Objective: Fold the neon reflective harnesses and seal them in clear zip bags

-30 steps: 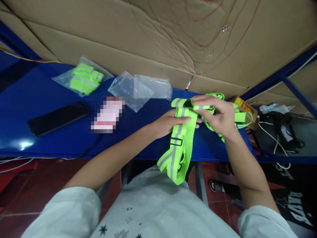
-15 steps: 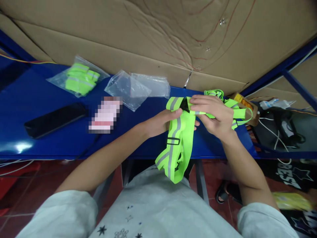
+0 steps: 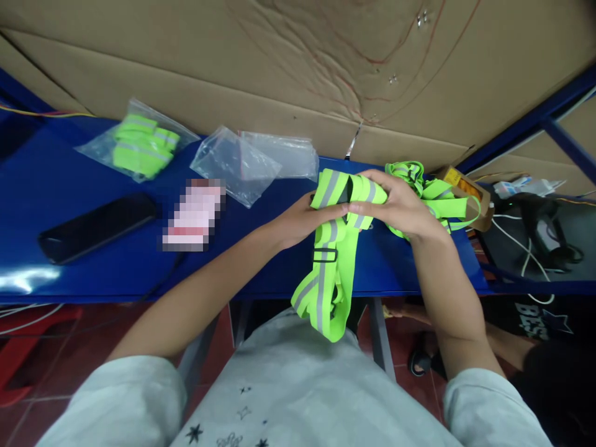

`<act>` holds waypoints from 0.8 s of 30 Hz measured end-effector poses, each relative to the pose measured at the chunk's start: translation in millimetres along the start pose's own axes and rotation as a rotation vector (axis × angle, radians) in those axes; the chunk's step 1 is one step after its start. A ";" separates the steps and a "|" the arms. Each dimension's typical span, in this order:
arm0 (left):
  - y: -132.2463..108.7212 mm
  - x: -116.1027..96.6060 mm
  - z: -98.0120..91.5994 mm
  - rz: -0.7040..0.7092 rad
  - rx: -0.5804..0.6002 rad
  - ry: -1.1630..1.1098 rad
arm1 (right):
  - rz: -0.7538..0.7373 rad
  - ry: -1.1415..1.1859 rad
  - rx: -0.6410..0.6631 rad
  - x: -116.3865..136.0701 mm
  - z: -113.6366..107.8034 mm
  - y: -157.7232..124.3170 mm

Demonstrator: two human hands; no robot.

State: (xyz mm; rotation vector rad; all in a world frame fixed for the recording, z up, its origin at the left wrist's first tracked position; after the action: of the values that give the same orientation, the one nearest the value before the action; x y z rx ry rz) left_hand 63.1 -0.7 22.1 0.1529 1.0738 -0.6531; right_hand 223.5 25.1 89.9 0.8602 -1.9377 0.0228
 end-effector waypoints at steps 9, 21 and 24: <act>2.6 14.4 7.8 -0.086 0.099 -0.123 | -0.161 -0.283 -0.375 21.5 -10.4 14.1; 6.0 15.6 -2.4 -0.127 0.172 -0.204 | -0.524 -0.491 -0.011 -2.2 14.0 -7.7; 12.5 22.7 -15.5 -0.178 0.073 -0.212 | -0.316 -0.266 0.264 -16.4 11.3 -8.7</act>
State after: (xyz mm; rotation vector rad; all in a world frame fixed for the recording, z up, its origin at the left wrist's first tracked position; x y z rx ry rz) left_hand 65.3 6.3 -7.2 0.0498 0.8659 -0.8502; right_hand 224.2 23.6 68.2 1.3979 -2.0495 -0.0257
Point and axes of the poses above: each hand's wrist, its own y-axis towards the middle knuckle, its own z-axis out of the palm, x = y × z, the point moved 5 cm from there along y, towards the middle knuckle, and after that the axes turned 9 degrees about -z, right-handed, at the moved point
